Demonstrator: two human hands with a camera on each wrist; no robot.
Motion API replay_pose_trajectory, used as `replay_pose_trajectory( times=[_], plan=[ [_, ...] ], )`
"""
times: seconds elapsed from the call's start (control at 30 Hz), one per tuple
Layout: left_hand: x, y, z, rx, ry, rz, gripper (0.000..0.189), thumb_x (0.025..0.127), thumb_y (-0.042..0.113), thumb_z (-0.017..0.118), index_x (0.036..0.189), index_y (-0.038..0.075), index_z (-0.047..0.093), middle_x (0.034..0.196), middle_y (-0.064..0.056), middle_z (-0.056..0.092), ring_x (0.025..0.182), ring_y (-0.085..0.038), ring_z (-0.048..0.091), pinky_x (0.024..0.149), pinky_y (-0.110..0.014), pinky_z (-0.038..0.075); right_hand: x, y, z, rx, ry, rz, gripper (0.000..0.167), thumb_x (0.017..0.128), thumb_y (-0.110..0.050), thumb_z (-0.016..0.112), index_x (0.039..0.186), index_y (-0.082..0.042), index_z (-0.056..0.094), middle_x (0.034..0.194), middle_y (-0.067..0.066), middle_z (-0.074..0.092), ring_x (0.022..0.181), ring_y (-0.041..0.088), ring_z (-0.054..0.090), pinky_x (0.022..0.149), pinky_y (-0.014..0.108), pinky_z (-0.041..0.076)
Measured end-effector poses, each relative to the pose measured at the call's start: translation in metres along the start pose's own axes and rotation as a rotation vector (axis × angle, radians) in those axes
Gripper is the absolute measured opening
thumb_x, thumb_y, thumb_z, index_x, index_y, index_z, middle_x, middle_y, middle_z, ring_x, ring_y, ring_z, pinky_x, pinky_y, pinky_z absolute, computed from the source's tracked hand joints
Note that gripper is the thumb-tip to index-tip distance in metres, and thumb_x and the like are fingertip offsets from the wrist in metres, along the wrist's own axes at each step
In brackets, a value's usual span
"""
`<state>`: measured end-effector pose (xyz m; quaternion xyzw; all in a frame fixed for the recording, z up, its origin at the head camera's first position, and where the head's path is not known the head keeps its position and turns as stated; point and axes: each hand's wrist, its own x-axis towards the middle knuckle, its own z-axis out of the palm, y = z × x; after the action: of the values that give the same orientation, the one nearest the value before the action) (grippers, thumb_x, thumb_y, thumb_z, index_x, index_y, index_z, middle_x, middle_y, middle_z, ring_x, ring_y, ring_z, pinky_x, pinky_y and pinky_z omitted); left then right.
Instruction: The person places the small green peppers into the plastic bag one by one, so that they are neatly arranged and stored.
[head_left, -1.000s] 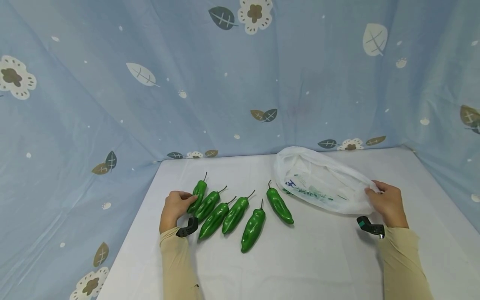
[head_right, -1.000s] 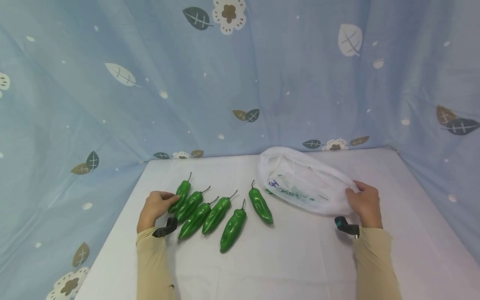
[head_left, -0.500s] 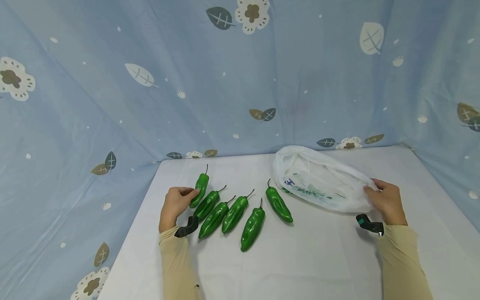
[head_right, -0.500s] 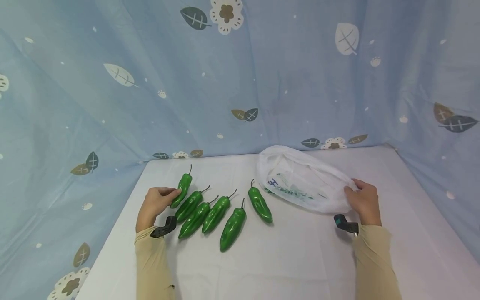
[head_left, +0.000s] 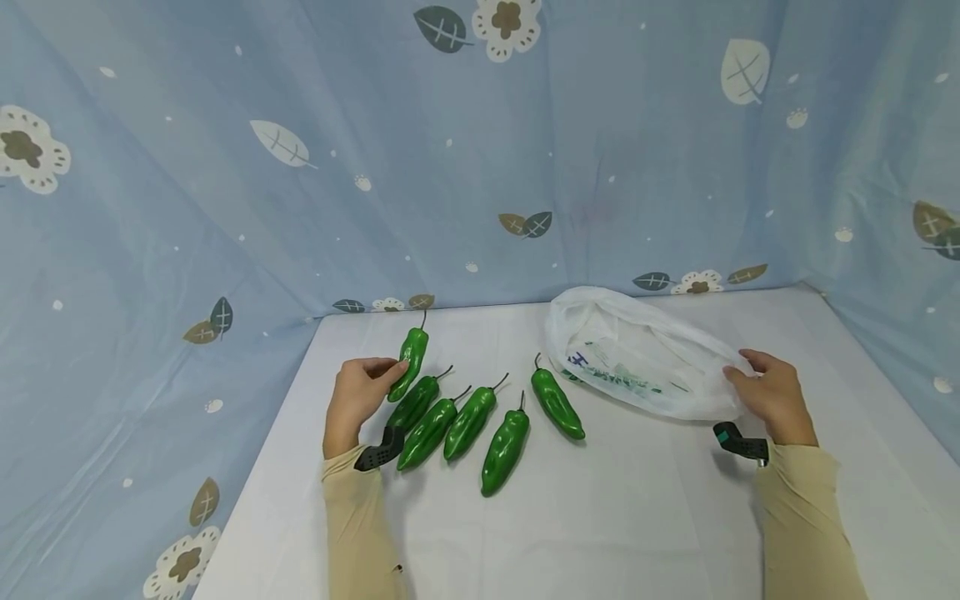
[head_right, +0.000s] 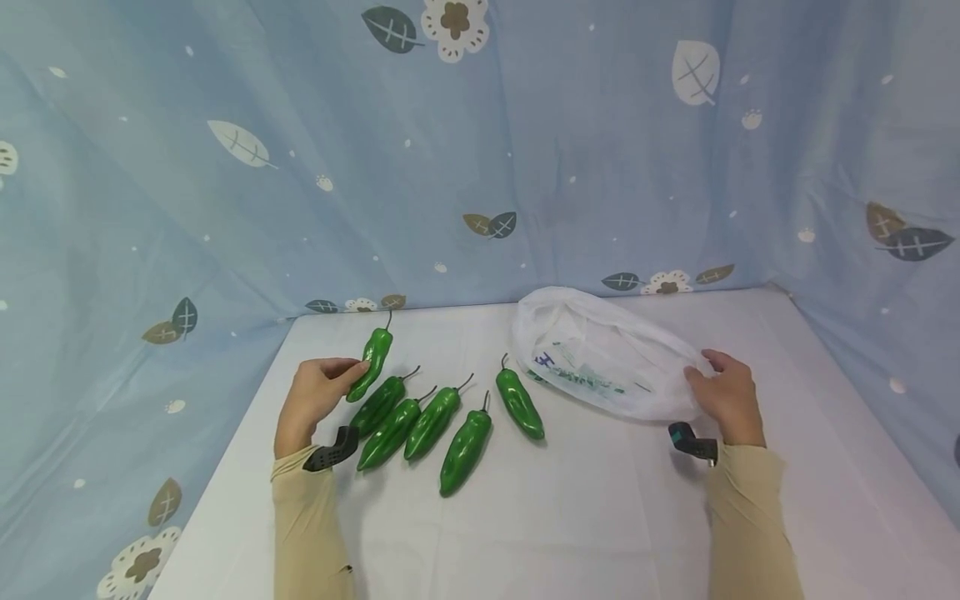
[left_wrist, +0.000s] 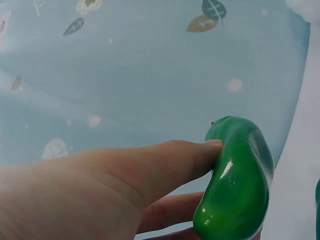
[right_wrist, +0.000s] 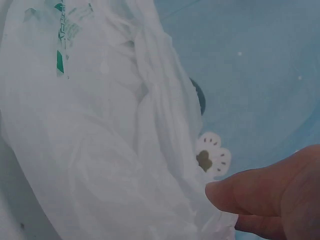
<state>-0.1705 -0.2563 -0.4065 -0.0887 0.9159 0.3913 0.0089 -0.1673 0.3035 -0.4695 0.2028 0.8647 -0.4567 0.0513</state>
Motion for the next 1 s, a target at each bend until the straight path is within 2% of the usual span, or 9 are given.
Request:
replay_pose_trajectory(
  times=[0.3, 0.47, 0.7, 1.0],
  plan=[
    [-0.004, 0.015, 0.006, -0.02, -0.003, 0.081, 0.041, 0.101, 0.036, 0.068, 0.126, 0.004, 0.074, 0.122, -0.019, 0.075, 0.112, -0.034, 0.07, 0.098, -0.052, 0.055, -0.005, 0.0, -0.003, -0.033, -0.025, -0.03, 0.067, 0.106, -0.025, 0.046, 0.159, 0.01, 0.022, 0.158, 0.044, 0.023, 0.136, 0.062, 0.04, 0.105, 0.07, 0.044],
    [-0.006, 0.024, 0.012, -0.054, -0.007, 0.099, 0.04, 0.101, 0.036, 0.068, 0.126, 0.005, 0.074, 0.122, -0.018, 0.075, 0.111, -0.032, 0.07, 0.098, -0.051, 0.055, -0.005, 0.0, -0.003, -0.052, -0.018, -0.054, 0.065, 0.106, -0.021, 0.046, 0.16, 0.008, 0.024, 0.158, 0.044, 0.024, 0.136, 0.062, 0.038, 0.105, 0.07, 0.043],
    [-0.01, 0.044, 0.029, -0.105, -0.009, 0.14, 0.036, 0.099, 0.035, 0.071, 0.122, 0.008, 0.076, 0.12, -0.015, 0.076, 0.11, -0.03, 0.071, 0.096, -0.049, 0.057, -0.005, 0.001, -0.003, -0.068, -0.017, -0.062, 0.064, 0.106, -0.021, 0.046, 0.159, 0.008, 0.026, 0.158, 0.043, 0.025, 0.137, 0.062, 0.038, 0.106, 0.071, 0.042],
    [-0.018, 0.069, 0.053, -0.181, -0.048, 0.21, 0.034, 0.097, 0.031, 0.074, 0.121, 0.007, 0.077, 0.119, -0.013, 0.077, 0.111, -0.029, 0.073, 0.098, -0.048, 0.057, -0.004, 0.0, -0.003, -0.067, -0.02, -0.037, 0.064, 0.106, -0.02, 0.046, 0.16, 0.006, 0.025, 0.16, 0.042, 0.023, 0.142, 0.064, 0.032, 0.109, 0.074, 0.038]
  ],
)
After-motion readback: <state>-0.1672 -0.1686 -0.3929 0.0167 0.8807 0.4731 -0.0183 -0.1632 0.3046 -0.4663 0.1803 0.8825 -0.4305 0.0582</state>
